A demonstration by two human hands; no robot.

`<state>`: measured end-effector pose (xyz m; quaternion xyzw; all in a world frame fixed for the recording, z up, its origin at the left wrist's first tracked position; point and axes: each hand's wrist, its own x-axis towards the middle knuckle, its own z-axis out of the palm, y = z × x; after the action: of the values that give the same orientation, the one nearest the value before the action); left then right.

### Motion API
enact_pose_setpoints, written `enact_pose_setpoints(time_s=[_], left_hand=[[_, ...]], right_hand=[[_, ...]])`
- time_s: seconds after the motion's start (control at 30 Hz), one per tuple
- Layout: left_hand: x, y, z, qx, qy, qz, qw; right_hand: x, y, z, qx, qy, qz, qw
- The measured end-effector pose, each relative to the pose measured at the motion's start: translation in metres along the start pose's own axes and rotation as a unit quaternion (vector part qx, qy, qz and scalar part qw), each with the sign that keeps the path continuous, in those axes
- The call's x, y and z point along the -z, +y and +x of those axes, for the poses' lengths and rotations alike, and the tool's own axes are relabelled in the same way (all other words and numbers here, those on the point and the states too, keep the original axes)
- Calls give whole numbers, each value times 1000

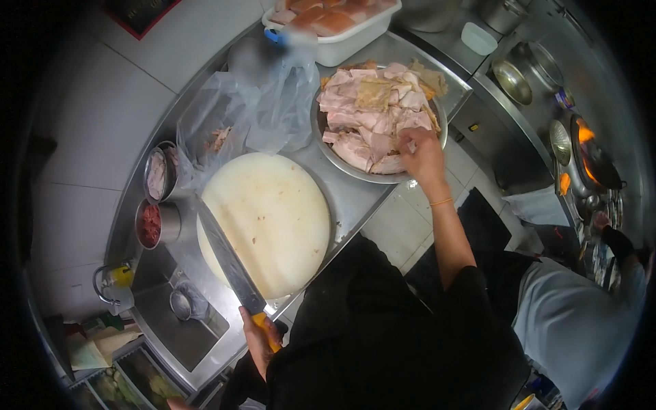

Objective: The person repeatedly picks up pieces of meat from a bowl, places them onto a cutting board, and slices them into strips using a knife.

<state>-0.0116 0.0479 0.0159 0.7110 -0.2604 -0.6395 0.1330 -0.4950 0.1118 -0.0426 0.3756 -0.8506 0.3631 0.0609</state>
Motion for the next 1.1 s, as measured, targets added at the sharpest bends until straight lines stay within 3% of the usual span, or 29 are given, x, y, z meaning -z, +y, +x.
enact_pose_setpoints(time_s=[0.33, 0.43, 0.53, 0.57, 0.67, 0.7, 0.8, 0.83, 0.97, 1.1], left_hand=[[-2, -15, -1, -30, 9, 25, 999], [3, -25, 3, -30, 8, 15, 999], [5, -34, 2, -32, 22, 8, 999], [5, -36, 1, -34, 29, 2, 999], [4, -35, -9, -28, 48, -14, 998], [3, -34, -11, -24, 54, -21, 998], [8, -42, -8, -29, 39, -26, 999], [9, -43, -7, -54, 38, -3, 998], [21, -57, -12, -75, 19, 32, 996], [24, -77, -17, -59, 48, 61, 995]], right_hand=[[-75, -56, -18, 94, -33, -85, 991], [-87, -50, -17, 5, -105, -30, 994], [-76, -43, -5, -71, -101, 87, 988], [-66, -47, 2, -139, -137, 106, 975], [-49, -65, 15, -202, -178, 445, 854], [-38, -81, 18, -229, -209, 443, 841], [-64, -91, 10, -105, -250, 536, 800], [-69, -105, 3, -73, -259, 497, 825], [-110, -161, -42, 56, -313, 551, 772], [-130, -179, -74, 201, -361, 377, 829]])
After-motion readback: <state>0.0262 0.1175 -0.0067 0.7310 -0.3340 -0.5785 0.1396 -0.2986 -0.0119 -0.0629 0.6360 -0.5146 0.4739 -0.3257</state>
